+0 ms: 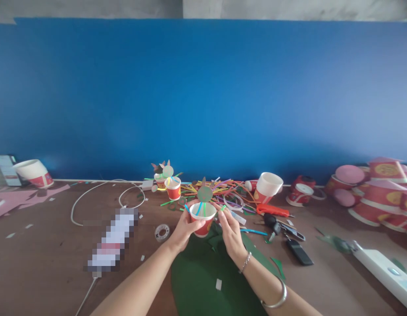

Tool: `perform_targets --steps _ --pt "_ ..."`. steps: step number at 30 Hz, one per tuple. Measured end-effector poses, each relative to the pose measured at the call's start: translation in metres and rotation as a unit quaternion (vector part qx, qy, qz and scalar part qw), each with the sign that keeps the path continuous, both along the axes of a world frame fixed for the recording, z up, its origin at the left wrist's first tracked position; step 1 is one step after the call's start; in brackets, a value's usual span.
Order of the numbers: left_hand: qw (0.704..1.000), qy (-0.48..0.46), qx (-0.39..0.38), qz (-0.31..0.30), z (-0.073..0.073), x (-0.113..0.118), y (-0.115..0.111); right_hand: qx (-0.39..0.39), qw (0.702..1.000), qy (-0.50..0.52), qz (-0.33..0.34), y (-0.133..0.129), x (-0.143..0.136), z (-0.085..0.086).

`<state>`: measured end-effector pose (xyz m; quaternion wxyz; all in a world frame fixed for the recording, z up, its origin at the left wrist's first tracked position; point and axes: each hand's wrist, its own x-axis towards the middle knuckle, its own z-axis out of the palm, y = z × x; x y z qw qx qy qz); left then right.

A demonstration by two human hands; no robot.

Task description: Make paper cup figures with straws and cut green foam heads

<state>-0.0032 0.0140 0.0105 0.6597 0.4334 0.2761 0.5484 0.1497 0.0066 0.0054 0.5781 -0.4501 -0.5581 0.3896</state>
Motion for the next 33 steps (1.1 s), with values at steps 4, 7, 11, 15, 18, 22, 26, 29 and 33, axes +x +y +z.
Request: perform_targets --steps 4,7,11,15,18,22,26,29,33 --pt "1.000 -0.001 -0.005 -0.019 -0.001 -0.001 -0.001 -0.012 0.999 0.027 0.013 0.000 0.001 -0.004" --pt "0.998 -0.001 0.000 -0.059 -0.002 -0.001 -0.002 -0.027 0.997 0.069 -0.003 0.001 0.001 -0.003" --pt "0.992 0.000 0.019 -0.123 -0.001 0.003 -0.005 -0.027 0.993 0.112 0.034 0.003 -0.002 0.004" --pt "0.990 0.022 0.023 -0.137 0.001 0.007 -0.008 0.018 0.996 0.088 0.029 0.005 -0.002 0.010" --pt "0.991 0.052 0.025 -0.122 0.005 0.007 -0.010 0.068 0.998 0.018 0.002 0.003 0.001 0.010" --pt "0.987 0.120 0.086 -0.065 0.016 0.006 -0.014 0.126 0.990 -0.062 -0.019 -0.004 0.006 0.011" --pt "0.979 0.151 0.133 -0.041 0.028 0.007 -0.019 0.205 0.971 -0.119 -0.028 -0.009 0.006 0.016" --pt "0.978 0.146 0.143 -0.043 0.031 0.008 -0.021 0.253 0.953 -0.161 -0.042 -0.010 0.006 0.020" --pt "0.976 0.156 0.150 -0.035 0.030 0.007 -0.020 0.280 0.943 -0.176 -0.048 -0.011 0.006 0.022"
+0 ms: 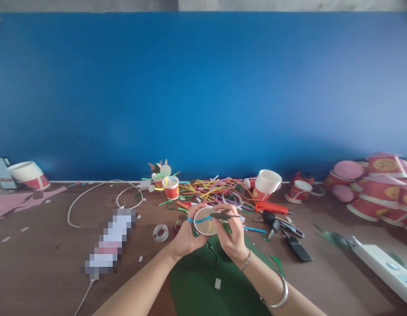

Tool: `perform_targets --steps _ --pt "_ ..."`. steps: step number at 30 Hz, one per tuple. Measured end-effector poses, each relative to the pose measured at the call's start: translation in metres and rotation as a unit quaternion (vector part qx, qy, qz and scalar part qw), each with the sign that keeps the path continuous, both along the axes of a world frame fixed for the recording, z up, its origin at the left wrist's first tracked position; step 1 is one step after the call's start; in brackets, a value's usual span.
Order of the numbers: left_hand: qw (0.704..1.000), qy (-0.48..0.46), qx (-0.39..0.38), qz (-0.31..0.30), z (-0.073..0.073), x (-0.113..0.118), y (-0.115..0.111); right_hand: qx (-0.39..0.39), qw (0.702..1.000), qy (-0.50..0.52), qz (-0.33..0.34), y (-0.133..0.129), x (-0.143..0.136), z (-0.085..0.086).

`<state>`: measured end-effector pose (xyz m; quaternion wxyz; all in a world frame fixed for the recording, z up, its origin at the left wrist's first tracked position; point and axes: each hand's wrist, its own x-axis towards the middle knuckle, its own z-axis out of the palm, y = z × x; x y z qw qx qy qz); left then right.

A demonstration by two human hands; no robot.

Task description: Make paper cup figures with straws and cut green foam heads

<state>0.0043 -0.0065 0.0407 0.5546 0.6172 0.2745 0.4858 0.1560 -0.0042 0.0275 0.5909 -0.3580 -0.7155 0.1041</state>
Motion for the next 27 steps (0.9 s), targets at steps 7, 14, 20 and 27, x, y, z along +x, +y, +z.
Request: perform_targets --steps 7,14,20,27 --pt "0.999 0.019 0.023 0.034 -0.013 -0.002 0.005 0.042 0.999 0.000 -0.002 -0.001 -0.001 -0.001" --pt "1.000 0.014 0.010 0.021 -0.013 -0.002 0.006 0.021 1.000 0.002 0.021 -0.003 0.001 0.001" --pt "1.000 0.004 -0.007 0.018 -0.009 -0.001 0.004 0.005 1.000 -0.001 0.008 -0.003 0.001 -0.003" --pt "1.000 0.002 0.003 0.012 -0.013 -0.001 0.005 0.007 1.000 -0.027 -0.013 -0.003 0.000 -0.002"
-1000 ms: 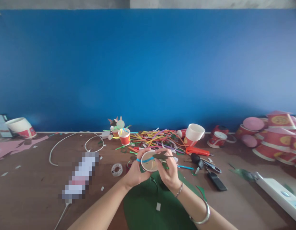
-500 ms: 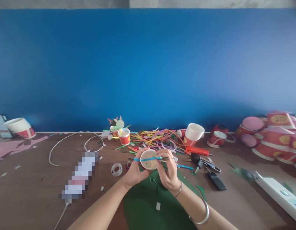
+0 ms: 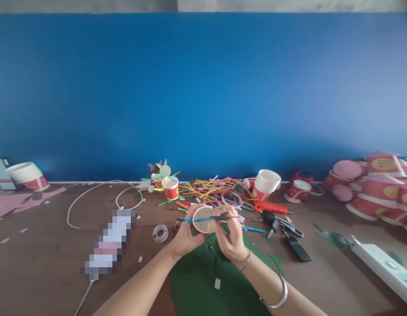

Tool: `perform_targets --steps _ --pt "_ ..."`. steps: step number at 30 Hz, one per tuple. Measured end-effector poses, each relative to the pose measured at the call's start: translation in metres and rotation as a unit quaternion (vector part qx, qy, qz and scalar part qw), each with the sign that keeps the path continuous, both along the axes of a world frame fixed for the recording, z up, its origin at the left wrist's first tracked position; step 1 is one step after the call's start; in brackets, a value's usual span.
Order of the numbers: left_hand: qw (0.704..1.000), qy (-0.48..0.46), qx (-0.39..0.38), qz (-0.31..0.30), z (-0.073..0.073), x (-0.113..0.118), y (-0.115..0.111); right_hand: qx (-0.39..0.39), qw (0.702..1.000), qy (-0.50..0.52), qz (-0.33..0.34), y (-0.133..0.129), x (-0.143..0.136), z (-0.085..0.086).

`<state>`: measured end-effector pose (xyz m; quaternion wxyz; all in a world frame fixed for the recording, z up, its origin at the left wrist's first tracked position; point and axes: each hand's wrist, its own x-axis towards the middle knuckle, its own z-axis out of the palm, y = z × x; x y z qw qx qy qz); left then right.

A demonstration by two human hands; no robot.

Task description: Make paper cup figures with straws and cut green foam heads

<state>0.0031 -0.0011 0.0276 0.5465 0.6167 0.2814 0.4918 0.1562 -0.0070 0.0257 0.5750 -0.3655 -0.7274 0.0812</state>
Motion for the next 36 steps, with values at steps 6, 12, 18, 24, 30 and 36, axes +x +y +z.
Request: perform_targets --steps 6,12,18,24,30,36 --pt "1.000 -0.007 -0.015 -0.001 0.0033 0.0003 -0.0027 0.028 0.999 -0.014 -0.017 -0.0008 0.0015 0.0022" --pt "1.000 0.002 -0.006 0.001 0.0033 0.0001 -0.0032 0.022 1.000 -0.019 -0.004 -0.0016 0.0010 0.0028" --pt "1.000 0.010 -0.003 0.007 0.0008 0.0002 -0.0019 0.017 1.000 -0.015 0.014 -0.0025 0.0008 0.0096" --pt "1.000 0.005 0.000 -0.003 0.0005 -0.0003 -0.0021 0.036 0.998 -0.041 0.018 -0.0005 0.0027 0.0071" --pt "1.000 0.026 0.009 -0.005 -0.0011 -0.0008 -0.0022 0.017 1.000 -0.009 -0.002 -0.0011 0.0016 0.0045" --pt "0.999 0.019 0.038 0.001 -0.0002 -0.0002 -0.0021 0.049 0.998 -0.037 -0.029 -0.0015 0.0023 0.0051"
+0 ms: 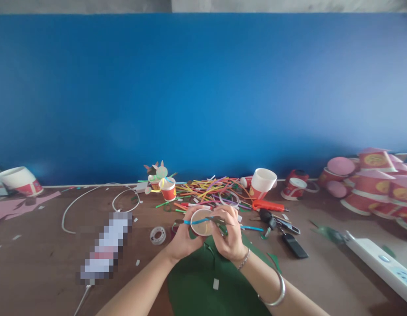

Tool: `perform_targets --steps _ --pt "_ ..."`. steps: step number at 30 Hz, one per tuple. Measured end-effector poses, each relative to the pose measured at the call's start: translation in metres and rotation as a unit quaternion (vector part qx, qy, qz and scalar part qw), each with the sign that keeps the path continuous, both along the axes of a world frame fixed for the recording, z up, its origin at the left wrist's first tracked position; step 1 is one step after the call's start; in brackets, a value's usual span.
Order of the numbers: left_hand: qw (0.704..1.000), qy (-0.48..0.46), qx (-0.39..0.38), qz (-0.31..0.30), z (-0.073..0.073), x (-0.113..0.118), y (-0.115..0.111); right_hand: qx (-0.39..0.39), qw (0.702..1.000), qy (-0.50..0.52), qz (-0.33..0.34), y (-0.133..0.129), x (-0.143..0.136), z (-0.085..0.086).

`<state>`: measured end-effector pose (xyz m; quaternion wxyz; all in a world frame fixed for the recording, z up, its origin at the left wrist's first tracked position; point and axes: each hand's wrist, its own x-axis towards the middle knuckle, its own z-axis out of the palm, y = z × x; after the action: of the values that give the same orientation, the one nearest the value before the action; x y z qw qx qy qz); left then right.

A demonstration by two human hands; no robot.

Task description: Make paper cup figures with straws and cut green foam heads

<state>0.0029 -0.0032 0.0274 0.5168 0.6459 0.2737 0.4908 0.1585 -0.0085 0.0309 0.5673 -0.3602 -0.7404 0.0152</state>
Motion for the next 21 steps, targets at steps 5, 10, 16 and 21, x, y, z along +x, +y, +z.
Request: perform_targets --steps 5,10,16,21 --pt "1.000 0.000 -0.013 -0.001 0.0016 0.0005 -0.0004 -0.012 1.000 0.001 0.014 0.0001 -0.0005 -0.0007" --pt "1.000 -0.010 -0.011 0.004 0.0040 0.0018 0.0016 -0.098 0.995 0.012 0.012 0.0029 -0.0031 -0.0002" --pt "1.000 -0.005 -0.021 0.008 -0.0019 0.0004 0.0048 -0.145 0.989 0.013 0.015 0.0055 -0.0081 0.0039" --pt "0.997 -0.035 -0.068 0.009 -0.0051 0.0025 0.0057 -0.244 0.968 0.057 0.002 0.0088 -0.0093 0.0091"
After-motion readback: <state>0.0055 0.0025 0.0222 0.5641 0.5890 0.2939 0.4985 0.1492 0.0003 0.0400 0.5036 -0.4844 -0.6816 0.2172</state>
